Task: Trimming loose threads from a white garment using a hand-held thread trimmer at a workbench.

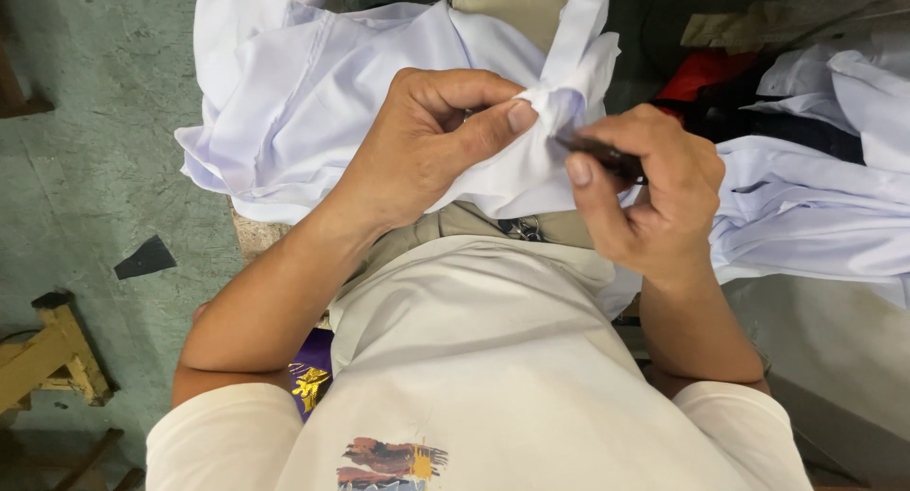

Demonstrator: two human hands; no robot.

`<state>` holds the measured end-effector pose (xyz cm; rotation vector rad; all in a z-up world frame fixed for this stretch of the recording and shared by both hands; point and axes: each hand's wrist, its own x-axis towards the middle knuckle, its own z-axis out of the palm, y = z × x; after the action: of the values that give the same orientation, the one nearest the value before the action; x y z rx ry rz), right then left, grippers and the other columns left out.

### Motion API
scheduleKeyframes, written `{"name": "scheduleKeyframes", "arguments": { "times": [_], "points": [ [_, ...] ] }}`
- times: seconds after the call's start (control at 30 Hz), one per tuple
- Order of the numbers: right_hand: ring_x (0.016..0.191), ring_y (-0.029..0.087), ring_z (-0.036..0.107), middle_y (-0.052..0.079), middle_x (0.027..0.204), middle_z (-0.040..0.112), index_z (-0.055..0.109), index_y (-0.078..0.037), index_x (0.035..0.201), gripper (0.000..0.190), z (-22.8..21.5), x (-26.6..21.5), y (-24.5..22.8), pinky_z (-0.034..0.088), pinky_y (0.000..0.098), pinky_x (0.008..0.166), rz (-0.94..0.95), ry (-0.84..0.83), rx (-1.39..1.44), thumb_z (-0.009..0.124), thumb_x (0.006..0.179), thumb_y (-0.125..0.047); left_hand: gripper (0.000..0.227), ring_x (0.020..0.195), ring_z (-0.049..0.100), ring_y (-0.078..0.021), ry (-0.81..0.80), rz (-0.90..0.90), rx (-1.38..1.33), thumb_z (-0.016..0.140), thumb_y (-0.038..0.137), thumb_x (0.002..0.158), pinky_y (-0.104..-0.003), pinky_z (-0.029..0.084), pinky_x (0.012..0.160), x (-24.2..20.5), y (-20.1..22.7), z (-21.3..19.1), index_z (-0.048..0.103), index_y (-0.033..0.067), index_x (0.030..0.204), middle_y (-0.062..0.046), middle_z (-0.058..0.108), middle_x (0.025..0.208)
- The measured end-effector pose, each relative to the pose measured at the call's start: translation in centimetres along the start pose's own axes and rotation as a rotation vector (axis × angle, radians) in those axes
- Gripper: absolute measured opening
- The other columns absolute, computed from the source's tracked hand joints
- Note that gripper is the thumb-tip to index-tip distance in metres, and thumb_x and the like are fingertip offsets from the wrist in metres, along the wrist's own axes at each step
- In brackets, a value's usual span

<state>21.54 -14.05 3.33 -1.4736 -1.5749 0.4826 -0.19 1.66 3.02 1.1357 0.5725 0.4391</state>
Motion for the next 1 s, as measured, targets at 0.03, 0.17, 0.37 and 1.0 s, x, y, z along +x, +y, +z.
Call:
{"name": "scheduleKeyframes", "arguments": {
  "times": [0.03, 0.17, 0.37, 1.0],
  "points": [
    [0.077, 0.031, 0.06, 0.023, 0.105, 0.082, 0.071, 0.012, 0.125, 0.017, 0.0, -0.2, 0.1, 0.048, 0.0436, 0.073, -0.002, -0.001, 0.001, 0.077, 0.125, -0.005, 0.026, 0.098, 0.071, -0.0039, 0.002, 0.001, 0.0, 0.081, 0.028, 0.124, -0.025, 0.059, 0.081, 0.0, 0.0, 0.0, 0.092, 0.0053, 0.127, 0.0, 0.089, 0.111],
    [0.08, 0.029, 0.062, 0.023, 0.104, 0.075, 0.069, 0.01, 0.123, 0.02, -0.3, -0.6, 0.4, 0.048, 0.0396, 0.072, 0.072, 0.026, 0.031, 0.075, 0.126, -0.009, 0.027, 0.101, 0.073, -0.0056, -0.002, 0.009, 0.018, 0.08, 0.031, 0.124, -0.025, 0.06, 0.086, -0.1, 0.2, -0.1, 0.091, 0.006, 0.128, 0.001, 0.088, 0.114],
    [0.072, 0.02, 0.053, 0.013, 0.097, 0.065, 0.073, 0.006, 0.134, 0.027, -1.0, 0.2, 0.2, 0.045, 0.0334, 0.07, 0.139, 0.029, 0.061, 0.093, 0.122, -0.009, 0.017, 0.087, 0.058, -0.0025, 0.008, 0.014, 0.049, 0.085, 0.026, 0.123, -0.023, 0.047, 0.075, 0.0, 0.6, 0.5, 0.091, 0.0104, 0.119, 0.007, 0.079, 0.1],
    [0.091, 0.025, 0.056, 0.018, 0.122, 0.075, 0.079, 0.002, 0.137, 0.028, -1.1, 0.6, -0.3, 0.05, 0.0392, 0.085, 0.112, -0.038, -0.023, 0.092, 0.124, -0.018, 0.024, 0.077, 0.044, -0.0002, 0.089, 0.038, 0.055, 0.084, 0.027, 0.122, -0.023, 0.037, 0.066, -0.1, 0.5, 0.3, 0.078, 0.0129, 0.104, 0.01, 0.064, 0.088]
  ]
}}
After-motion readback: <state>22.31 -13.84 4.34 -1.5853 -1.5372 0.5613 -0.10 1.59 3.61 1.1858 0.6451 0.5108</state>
